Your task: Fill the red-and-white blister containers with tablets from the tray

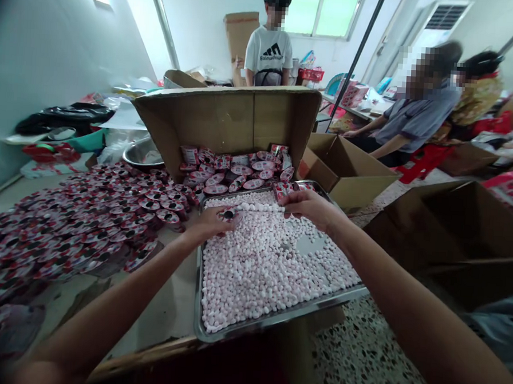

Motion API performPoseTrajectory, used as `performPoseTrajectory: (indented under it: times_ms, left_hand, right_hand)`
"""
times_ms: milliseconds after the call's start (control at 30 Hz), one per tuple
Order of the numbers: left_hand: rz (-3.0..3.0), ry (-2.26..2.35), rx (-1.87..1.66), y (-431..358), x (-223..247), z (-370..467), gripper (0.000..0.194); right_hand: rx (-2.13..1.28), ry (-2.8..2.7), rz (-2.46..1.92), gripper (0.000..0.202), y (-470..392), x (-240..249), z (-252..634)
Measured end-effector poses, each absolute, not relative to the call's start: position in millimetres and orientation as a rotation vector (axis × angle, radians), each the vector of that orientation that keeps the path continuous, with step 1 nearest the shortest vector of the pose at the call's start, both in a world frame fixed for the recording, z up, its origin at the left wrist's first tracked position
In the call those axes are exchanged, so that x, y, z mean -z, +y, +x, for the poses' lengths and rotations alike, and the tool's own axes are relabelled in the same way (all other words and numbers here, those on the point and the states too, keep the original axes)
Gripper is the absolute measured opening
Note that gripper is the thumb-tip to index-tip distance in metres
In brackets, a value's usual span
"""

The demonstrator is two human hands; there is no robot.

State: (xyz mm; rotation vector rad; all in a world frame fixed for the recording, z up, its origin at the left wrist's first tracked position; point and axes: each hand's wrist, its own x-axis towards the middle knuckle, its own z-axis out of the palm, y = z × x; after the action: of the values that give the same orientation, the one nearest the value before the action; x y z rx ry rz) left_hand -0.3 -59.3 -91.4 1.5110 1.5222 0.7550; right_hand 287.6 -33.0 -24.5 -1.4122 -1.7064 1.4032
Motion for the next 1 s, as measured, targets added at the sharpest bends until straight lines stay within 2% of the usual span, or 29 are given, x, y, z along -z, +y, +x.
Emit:
performPoseTrajectory:
  times_ms: [67, 133, 267, 367, 467, 533, 633, 800, 900, 1000]
  left_hand:
    - [1.790, 1.572, -0.693, -66.3, 81.3, 8.2, 0.040]
    - [2.080, 1.624, -0.593, -70.2, 70.4, 13.7, 0.033]
    - [2.333, 1.680, -0.366, -72.9, 61.6, 20.6, 0.039]
    - [2.392, 1.654, -0.355, -73.2, 64.9, 24.4, 0.040]
    - [2.368, 1.612, -0.391, -72.2, 69.4, 23.4, 0.034]
    - [2.287, 1.615, -0.452, -70.5, 73.6, 16.5, 0.035]
    - [2.100, 1.583, -0.604, -66.5, 85.7, -4.3, 0.043]
    - [1.825, 1.580, -0.767, -57.0, 111.0, -36.3, 0.061]
    - [1.874, 1.647, -0.834, -52.2, 115.2, -39.8, 0.063]
    - [1.958, 1.657, -0.880, -49.3, 114.9, -40.0, 0.056]
  right_hand:
    - [-1.361, -1.795, -1.443, 0.025, -24.9, 25.1, 285.8]
    - [-1.262, -1.921, -1.510, 0.021, -19.9, 25.4, 283.2]
    - [-0.748, -2.328, -1.640, 0.020, -27.9, 7.3, 263.0]
    - [-0.277, -2.618, -1.698, 0.017, -43.2, -18.0, 226.4]
    - [-0.068, -2.752, -1.767, 0.009, -50.4, -36.1, 195.9]
    - [-0.037, -2.747, -1.733, 0.008, -47.6, -38.5, 203.2]
    - [-0.033, -2.544, -1.701, 0.017, -37.4, -23.4, 271.5]
    - [-0.408, -2.136, -2.091, 0.018, -24.7, 45.3, 410.8]
    - [-0.582, -2.111, -2.031, 0.022, -12.7, 95.6, 404.4]
    - [-0.836, -2.097, -1.827, 0.024, 3.7, 135.2, 337.1]
